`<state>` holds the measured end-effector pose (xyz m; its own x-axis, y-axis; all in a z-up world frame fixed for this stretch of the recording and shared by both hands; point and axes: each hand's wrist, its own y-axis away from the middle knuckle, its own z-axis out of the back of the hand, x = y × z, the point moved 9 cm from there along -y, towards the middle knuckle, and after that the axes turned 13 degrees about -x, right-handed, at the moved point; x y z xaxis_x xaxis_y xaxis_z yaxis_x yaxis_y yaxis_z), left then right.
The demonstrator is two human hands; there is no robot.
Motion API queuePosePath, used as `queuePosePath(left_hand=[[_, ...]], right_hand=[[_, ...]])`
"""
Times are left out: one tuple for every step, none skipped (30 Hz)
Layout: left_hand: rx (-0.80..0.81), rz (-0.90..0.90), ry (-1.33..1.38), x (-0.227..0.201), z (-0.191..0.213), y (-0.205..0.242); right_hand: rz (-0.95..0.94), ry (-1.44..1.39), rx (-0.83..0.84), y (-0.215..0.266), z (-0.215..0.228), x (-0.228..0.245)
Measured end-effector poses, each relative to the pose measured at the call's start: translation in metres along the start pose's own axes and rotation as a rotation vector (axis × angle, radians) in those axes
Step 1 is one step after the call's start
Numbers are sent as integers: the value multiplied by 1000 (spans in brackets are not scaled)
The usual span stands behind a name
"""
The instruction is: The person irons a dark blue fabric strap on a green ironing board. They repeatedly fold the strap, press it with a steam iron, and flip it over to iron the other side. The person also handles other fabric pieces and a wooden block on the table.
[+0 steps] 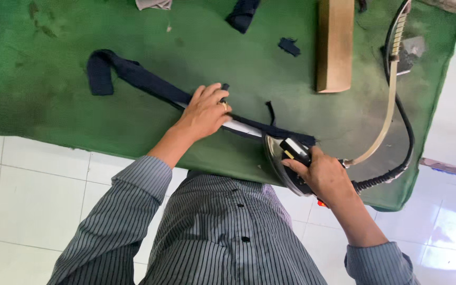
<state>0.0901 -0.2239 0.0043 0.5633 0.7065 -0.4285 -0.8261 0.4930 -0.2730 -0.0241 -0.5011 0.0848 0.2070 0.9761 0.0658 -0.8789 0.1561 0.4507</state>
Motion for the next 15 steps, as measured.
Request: queuePosePath(left_hand=[[-62, -10, -18, 3, -5, -7], [-124, -20, -35, 5, -10, -13], [-122, -23, -33, 6, -14, -15], [-100, 26, -55, 12, -20, -17], [-79, 75, -78, 19, -26, -19], [-76, 72, -75, 16, -26, -20], [-83, 81, -94, 14, -24, -22], [-89, 89, -113, 12, -22, -24], [-86, 85, -110, 12, -23, -23], [-82, 102, -111, 14, -23, -21], [-78, 121, -112, 16, -24, -20], [-76, 119, -108, 12, -21, -22], [-65, 148, -95, 11, -18, -22], [-54, 177, -82, 9, -14, -22], [-54, 173, -83, 8, -13, -22]], right_hand=[[-36, 0, 8, -2, -6, -16], [-73, 0, 16, -3, -11, -31], [-77, -2, 17, -2, -7, -37], [-86, -18, 18, -1, -3, -43], [-95, -34, 18, 0, 2, -50], [-99, -34, 19, 0, 3, -57], [-109, -27, 33, 0, 3, -65], [-120, -19, 46, 0, 4, -73], [-125, -21, 47, 0, 5, -79], [-136, -20, 43, 0, 6, -85], [-147, -18, 40, -1, 8, -91], [-151, -17, 42, -3, 9, -92], [-118, -39, 46, -4, 9, -89], [-84, -61, 50, -6, 10, -86], [-85, -64, 49, -6, 12, -84]])
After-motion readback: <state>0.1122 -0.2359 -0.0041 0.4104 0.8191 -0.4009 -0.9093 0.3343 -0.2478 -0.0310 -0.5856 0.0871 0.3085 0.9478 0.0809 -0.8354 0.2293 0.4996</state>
